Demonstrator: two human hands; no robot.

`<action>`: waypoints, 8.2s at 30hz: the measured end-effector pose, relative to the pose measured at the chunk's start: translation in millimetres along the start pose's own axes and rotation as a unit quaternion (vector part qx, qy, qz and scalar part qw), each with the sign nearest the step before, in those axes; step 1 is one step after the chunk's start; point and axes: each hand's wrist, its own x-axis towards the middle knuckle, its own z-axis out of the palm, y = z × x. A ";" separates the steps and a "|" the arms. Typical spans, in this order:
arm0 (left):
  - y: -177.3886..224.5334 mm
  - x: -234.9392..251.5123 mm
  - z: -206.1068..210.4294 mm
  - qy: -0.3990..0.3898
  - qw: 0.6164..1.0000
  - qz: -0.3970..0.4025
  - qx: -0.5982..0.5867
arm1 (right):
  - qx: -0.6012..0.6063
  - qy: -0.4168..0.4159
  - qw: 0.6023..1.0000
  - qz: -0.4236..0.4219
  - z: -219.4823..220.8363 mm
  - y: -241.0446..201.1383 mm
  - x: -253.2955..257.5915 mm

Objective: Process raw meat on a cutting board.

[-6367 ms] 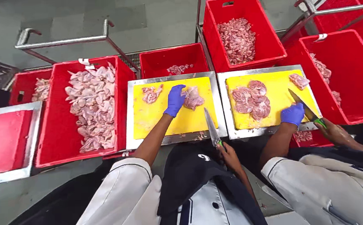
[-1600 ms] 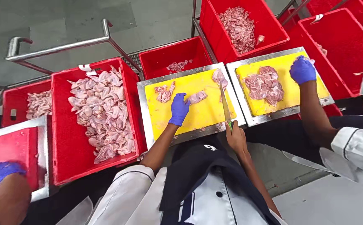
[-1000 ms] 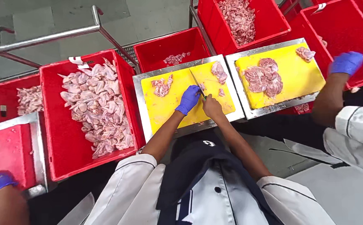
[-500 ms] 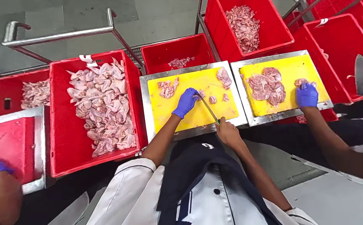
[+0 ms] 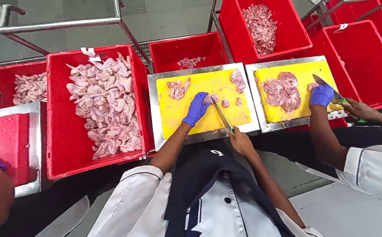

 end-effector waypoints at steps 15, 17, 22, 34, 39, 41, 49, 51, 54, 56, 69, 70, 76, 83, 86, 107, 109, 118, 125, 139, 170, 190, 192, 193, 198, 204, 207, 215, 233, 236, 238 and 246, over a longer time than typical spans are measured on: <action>2.8 1.7 -9.7 -0.036 0.999 0.006 0.034 | -0.004 0.014 0.999 -0.042 -2.5 -77.1 42.6; 3.0 1.1 -3.5 0.021 0.999 -0.021 0.039 | 0.003 0.002 0.999 -0.037 1.6 -52.2 27.8; 19.2 5.4 11.7 0.133 0.985 -0.110 0.009 | 0.111 -0.023 0.990 -0.079 8.8 18.5 13.0; 63.3 -5.8 26.3 -0.097 0.965 -0.049 0.238 | 0.105 0.025 0.994 0.021 -17.1 95.1 -4.7; 62.7 -28.0 -5.4 -0.039 0.947 -0.164 0.274 | 0.161 0.043 0.985 0.035 -12.0 126.8 -5.9; 77.0 -1.5 7.4 -0.027 0.960 -0.156 0.232 | 0.162 0.036 0.986 0.031 -16.9 131.0 -4.7; 121.0 174.5 83.4 -0.037 0.976 -0.180 0.117 | 0.123 0.017 0.992 -0.006 -46.7 151.4 -1.2; 124.2 185.7 91.6 -0.079 0.976 -0.178 0.096 | 0.136 0.031 0.990 -0.017 -48.7 160.9 -1.4; 132.0 177.8 86.0 -0.075 0.983 -0.168 -0.014 | 0.164 0.060 0.984 -0.023 -47.5 168.8 0.8; 137.3 156.1 73.4 -0.014 0.975 -0.199 -0.099 | 0.172 0.065 0.983 -0.026 -47.1 168.8 4.5; 72.0 52.1 47.7 0.087 0.992 -0.060 0.073 | -0.022 0.046 0.990 -0.132 -92.3 77.6 49.6; 67.2 57.7 50.7 0.079 0.994 -0.010 0.072 | -0.037 0.038 0.990 -0.132 -98.2 71.6 51.6; 48.9 74.2 44.0 0.016 0.995 0.058 0.079 | -0.064 -0.017 0.992 -0.109 -108.7 42.8 51.5; 47.5 67.8 38.8 0.003 0.994 0.081 0.080 | -0.005 0.047 0.991 -0.126 -86.0 -51.9 122.4; 49.6 66.0 36.6 0.005 0.989 0.081 0.128 | -0.017 0.046 0.993 -0.110 -81.9 -46.1 113.1; 33.4 17.0 13.7 -0.044 0.997 -0.014 0.069 | -0.043 -0.009 0.995 -0.091 -44.1 -34.5 53.6; 34.3 20.8 13.2 -0.033 0.997 -0.002 0.065 | -0.032 0.001 0.994 -0.104 -46.2 -58.2 76.2; 56.6 21.1 33.2 0.164 0.959 -0.225 0.045 | -0.021 -0.031 0.995 -0.093 -33.1 16.3 37.3; 59.7 25.0 49.7 -0.026 0.984 0.021 0.176 | 0.080 0.038 0.993 -0.082 -62.2 70.5 25.8; 70.6 79.7 57.6 -0.081 0.982 0.086 0.148 | -0.040 0.011 0.995 -0.094 -112.6 27.4 84.1; 48.2 33.4 37.1 -0.083 0.984 0.050 0.150 | -0.010 0.004 0.997 -0.070 -55.5 -28.0 71.9; 60.5 57.2 28.3 -0.117 0.971 0.016 0.207 | 0.114 0.096 0.989 -0.004 -30.3 95.8 -2.9; 54.4 35.2 27.1 -0.074 0.979 -0.010 0.191 | 0.072 0.078 0.994 -0.011 -38.4 76.9 -1.5; 52.1 29.1 28.4 -0.056 0.982 -0.015 0.179 | 0.047 0.064 0.997 -0.020 -41.1 67.9 -0.7; 55.0 30.5 28.1 -0.059 0.985 -0.033 0.157 | -0.046 0.013 0.997 -0.061 -54.2 30.3 4.0; 46.7 33.0 23.1 -0.091 0.986 -0.030 0.136 | -0.009 0.001 0.998 -0.062 -42.9 -20.4 45.8; 41.8 33.5 19.8 -0.116 0.986 0.003 0.121 | 0.007 0.020 0.997 -0.070 -43.7 -50.4 72.3; 60.8 20.4 20.0 -0.137 0.987 0.023 0.078 | 0.058 0.081 0.988 -0.118 -44.0 -7.9 62.8; 56.1 53.9 44.6 -0.077 0.992 0.000 0.100 | 0.007 0.030 0.999 -0.042 -57.2 -38.2 79.2; 69.8 52.6 51.8 -0.035 0.992 -0.064 0.103 | 0.016 0.030 0.999 -0.037 -40.3 -0.5 55.2; 76.1 48.8 48.3 -0.031 0.991 -0.100 0.082 | 0.016 0.018 0.999 -0.029 -33.6 23.7 39.5; 30.1 -52.0 -22.2 0.144 0.964 -0.189 0.121 | 0.017 -0.001 0.999 -0.034 -33.9 42.5 37.5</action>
